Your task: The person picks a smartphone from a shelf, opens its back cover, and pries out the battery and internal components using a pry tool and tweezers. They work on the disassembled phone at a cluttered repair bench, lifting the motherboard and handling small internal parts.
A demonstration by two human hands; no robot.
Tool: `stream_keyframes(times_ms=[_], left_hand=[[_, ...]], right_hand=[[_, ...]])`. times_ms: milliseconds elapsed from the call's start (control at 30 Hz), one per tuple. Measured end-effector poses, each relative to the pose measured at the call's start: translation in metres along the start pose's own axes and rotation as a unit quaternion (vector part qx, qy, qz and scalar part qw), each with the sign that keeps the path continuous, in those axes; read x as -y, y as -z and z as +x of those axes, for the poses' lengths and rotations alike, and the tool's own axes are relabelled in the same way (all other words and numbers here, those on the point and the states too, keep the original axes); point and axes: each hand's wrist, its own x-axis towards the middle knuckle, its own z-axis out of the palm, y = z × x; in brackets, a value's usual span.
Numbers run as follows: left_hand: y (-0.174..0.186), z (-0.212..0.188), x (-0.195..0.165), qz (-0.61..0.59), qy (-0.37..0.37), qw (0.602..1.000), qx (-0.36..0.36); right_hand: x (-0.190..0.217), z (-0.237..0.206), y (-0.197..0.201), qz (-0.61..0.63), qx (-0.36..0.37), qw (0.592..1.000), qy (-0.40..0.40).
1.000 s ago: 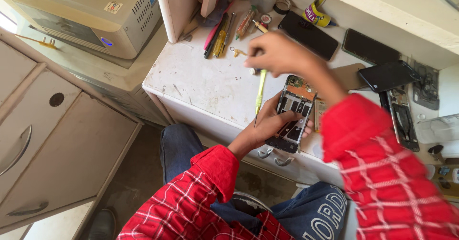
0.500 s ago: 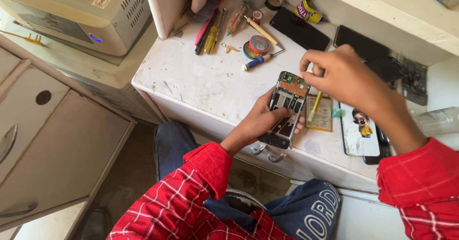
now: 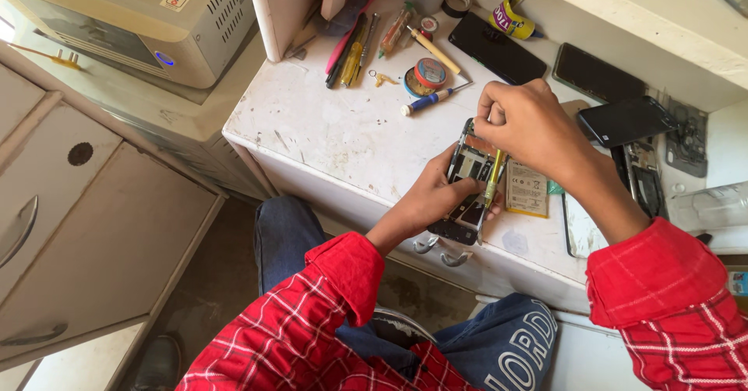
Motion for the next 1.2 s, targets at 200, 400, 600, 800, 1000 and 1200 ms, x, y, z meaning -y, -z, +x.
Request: stream_keyframes(times_ms=[200,400,600,800,1000,1200], left_hand=[[-0.002,0.001,-0.001,-0.056,0.031,0.998,0.01],[-0.001,0.0,-0.001,-0.047,0.018,0.999,0.014],[-0.001,-0.002,-0.001,-0.033,0.004,0.999,0.024],[0.003,0.0,0.004,-0.063,0.024,0.997,0.02],[0.004,0.004,0.015,-0.064,0.0,0.998,0.031],[0.007,0.006,0.017,0.119,0.011,0.991,-0.067]], right_hand=[[0.003,0.001,0.0,-0.016,0.009,1.0,0.003],[0.01,-0.005,-0.011,-0.097,-0.015,0.993,0.064],[0.013,-0.005,-0.02,-0.13,-0.009,0.99,0.047],[0.015,0.007,-0.008,-0.046,-0.007,0.998,0.044],[0.028,0.04,-0.029,0.088,0.101,0.985,0.109],[0.031,0.101,-0.079,0.116,0.152,0.979,0.067]])
